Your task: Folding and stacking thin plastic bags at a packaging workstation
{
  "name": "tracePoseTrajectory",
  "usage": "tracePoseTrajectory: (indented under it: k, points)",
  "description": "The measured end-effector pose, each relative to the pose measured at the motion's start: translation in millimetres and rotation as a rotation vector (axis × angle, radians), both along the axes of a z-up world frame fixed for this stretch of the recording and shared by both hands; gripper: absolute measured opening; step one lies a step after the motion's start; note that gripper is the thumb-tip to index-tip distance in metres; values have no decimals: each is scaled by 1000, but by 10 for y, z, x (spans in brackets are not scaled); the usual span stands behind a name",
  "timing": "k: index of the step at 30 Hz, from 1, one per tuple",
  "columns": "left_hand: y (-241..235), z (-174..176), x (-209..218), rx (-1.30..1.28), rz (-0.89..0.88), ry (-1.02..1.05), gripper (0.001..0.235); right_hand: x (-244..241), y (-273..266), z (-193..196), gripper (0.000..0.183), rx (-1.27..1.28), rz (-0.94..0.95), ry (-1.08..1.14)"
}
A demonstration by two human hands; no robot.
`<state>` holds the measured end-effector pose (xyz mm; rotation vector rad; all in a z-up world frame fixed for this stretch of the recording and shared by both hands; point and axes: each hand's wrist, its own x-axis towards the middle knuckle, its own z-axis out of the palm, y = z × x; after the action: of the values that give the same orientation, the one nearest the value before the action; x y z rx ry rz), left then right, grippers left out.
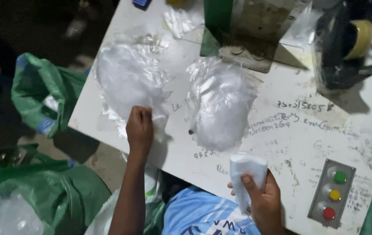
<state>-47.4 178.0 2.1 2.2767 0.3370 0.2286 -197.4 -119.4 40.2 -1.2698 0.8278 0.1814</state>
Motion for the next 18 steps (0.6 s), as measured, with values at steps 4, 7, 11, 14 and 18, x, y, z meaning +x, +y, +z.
tracePoseTrajectory:
  k: [4,7,11,14,18]
  points:
    - [-203,-26,-258,250,-251,-250,22,42,28,126,42,-73,-45,30]
    - [-559,59,-440,-237,-171,-186,14,128,93,271,51,-101,73,-11]
    - [-981,-135,-788,-878,-282,229,18,191,187,200,51,-117,331,-140]
    - [-1091,-90,-803,-1318,-227,525,8,385,254,383,38,-96,243,-25]
    - [-1093,195,-801,-1143,-235,568,32,476,296,516,31,-326,189,237]
